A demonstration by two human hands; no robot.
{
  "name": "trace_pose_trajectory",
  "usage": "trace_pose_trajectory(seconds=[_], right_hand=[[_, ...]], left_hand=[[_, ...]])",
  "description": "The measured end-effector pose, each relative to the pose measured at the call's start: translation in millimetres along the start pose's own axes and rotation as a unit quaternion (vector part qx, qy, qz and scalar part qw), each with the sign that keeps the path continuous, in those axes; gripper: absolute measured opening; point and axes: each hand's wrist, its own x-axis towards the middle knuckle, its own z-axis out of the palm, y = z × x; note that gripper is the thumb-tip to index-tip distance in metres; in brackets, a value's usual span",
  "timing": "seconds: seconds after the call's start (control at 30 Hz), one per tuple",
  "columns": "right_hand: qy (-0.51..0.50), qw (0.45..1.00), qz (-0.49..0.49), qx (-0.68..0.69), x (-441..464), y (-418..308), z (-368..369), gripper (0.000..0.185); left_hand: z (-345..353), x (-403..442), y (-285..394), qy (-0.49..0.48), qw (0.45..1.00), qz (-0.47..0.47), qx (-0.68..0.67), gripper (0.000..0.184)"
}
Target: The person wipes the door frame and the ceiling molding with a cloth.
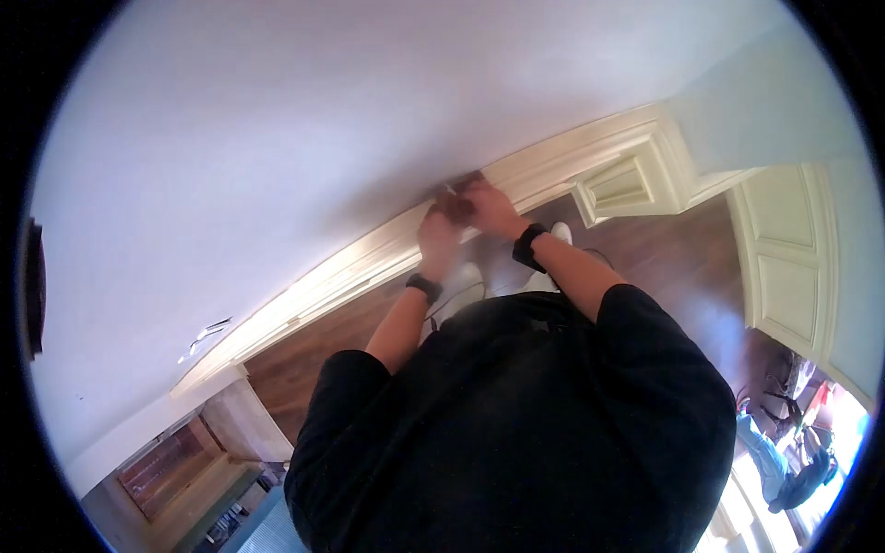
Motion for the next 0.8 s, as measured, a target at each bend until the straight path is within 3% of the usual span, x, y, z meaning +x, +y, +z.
trace_pose_trajectory(seconds=[0.37, 0.53, 0.63, 0.7, 0.8], right_hand=[[0.03, 0.999, 0.033, 0.002, -35, 134, -157, 0.029], [0.08, 0.996, 0.033, -0.021, -50, 188, -203, 0.033], [0.029, 0.99, 0.139, 0.026, -63, 195, -227, 0.033], [0.074, 0.983, 0.134, 0.1, -69, 196, -234, 0.034], [0.164, 0.983, -0.002, 0.076, -71, 155, -258, 0.036]], left_hand=[[138, 62, 155, 0.008, 1.0, 0.01, -0.003, 0.016], [196, 90, 193, -0.055, 0.998, 0.02, 0.016, 0.021], [209, 91, 201, -0.069, 0.995, 0.068, 0.007, 0.02], [197, 86, 220, -0.085, 0.994, 0.074, 0.008, 0.024], [147, 76, 249, -0.029, 0.988, 0.097, -0.113, 0.027]])
